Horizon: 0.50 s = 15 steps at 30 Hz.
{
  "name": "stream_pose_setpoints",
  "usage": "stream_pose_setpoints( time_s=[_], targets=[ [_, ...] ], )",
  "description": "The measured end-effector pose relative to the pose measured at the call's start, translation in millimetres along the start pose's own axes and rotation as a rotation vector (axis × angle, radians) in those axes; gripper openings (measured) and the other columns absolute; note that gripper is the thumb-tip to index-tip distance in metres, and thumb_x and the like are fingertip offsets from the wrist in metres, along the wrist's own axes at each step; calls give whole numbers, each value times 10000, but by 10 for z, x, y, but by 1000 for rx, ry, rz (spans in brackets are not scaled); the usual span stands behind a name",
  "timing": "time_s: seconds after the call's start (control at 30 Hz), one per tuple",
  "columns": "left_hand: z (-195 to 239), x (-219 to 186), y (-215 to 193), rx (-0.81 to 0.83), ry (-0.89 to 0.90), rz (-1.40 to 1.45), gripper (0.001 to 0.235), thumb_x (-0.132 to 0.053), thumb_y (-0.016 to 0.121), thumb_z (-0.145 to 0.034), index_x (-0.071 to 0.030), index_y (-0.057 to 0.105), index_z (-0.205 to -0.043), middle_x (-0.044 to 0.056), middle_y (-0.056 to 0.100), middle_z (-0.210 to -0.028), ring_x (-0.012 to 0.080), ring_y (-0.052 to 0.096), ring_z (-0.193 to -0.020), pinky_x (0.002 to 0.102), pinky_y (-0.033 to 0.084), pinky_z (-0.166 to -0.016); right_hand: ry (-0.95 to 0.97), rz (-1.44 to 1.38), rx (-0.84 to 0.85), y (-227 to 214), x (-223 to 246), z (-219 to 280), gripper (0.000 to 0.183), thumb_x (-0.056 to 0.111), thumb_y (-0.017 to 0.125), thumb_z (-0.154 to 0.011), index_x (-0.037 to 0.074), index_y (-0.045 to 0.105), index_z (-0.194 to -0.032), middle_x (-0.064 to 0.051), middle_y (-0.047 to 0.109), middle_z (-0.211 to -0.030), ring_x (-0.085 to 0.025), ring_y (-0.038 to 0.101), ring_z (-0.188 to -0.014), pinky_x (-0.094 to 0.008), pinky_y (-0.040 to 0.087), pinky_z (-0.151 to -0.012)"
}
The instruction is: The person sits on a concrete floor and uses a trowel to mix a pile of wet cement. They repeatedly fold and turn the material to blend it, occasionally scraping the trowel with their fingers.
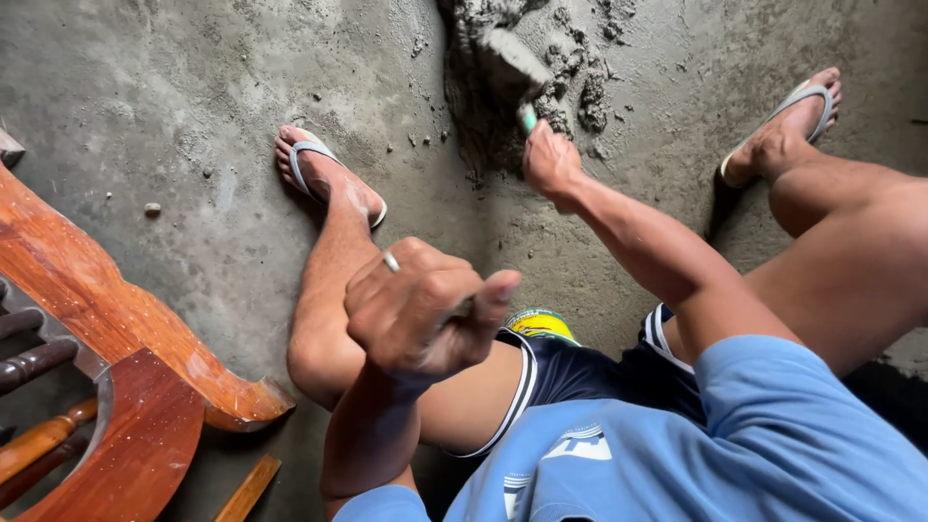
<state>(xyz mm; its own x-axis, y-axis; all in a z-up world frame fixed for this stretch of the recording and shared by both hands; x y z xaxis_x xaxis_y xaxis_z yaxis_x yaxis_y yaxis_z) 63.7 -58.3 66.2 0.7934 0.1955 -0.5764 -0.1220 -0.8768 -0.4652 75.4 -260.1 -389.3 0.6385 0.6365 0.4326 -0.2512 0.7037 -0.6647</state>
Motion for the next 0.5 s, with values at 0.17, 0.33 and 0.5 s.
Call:
stream_pose_setpoints(
  time_s=[0.17,0.33,0.5],
  targets=[
    [-29,-82,-12,38,38,15,320,-198,626,-993,-69,511,-724,6,525,-601,172,435,-487,310,404,-491,-65,100,25,-75,-249,585,112,91,427,-941,52,395,-1041,-171,626,-803,-334,541,-597,-504,424,-495],
    [34,-38,-163,66,-16,67,257,-171,664,-954,-52,550,-757,28,584,-612,172,504,-500,305,451,-504,105,-307,-169,-181,-988,865,336,-33,444,-891,64,448,-1213,-118,576,-877,-211,527,-657,-352,493,-533],
    [25,-91,-176,78,-4,75,262,-189,616,-974,-69,557,-749,30,593,-613,167,508,-495,301,451,-498,529,-750,-219,18,-1951,992,228,156,729,-943,120,536,-827,1,516,-613,-99,450,-459,-263,423,-373]
  ],
)
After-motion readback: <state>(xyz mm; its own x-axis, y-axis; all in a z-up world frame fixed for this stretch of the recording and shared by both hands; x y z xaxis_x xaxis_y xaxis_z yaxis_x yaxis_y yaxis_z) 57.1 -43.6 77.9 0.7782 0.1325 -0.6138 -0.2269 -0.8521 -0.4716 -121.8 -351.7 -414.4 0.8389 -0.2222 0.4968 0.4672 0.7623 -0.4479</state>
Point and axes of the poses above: each hand's wrist, its own z-axis away from the middle knuckle, its own y-axis out of the palm, x = y × z, the point moved 10 cm from there along -z, towards the middle knuckle
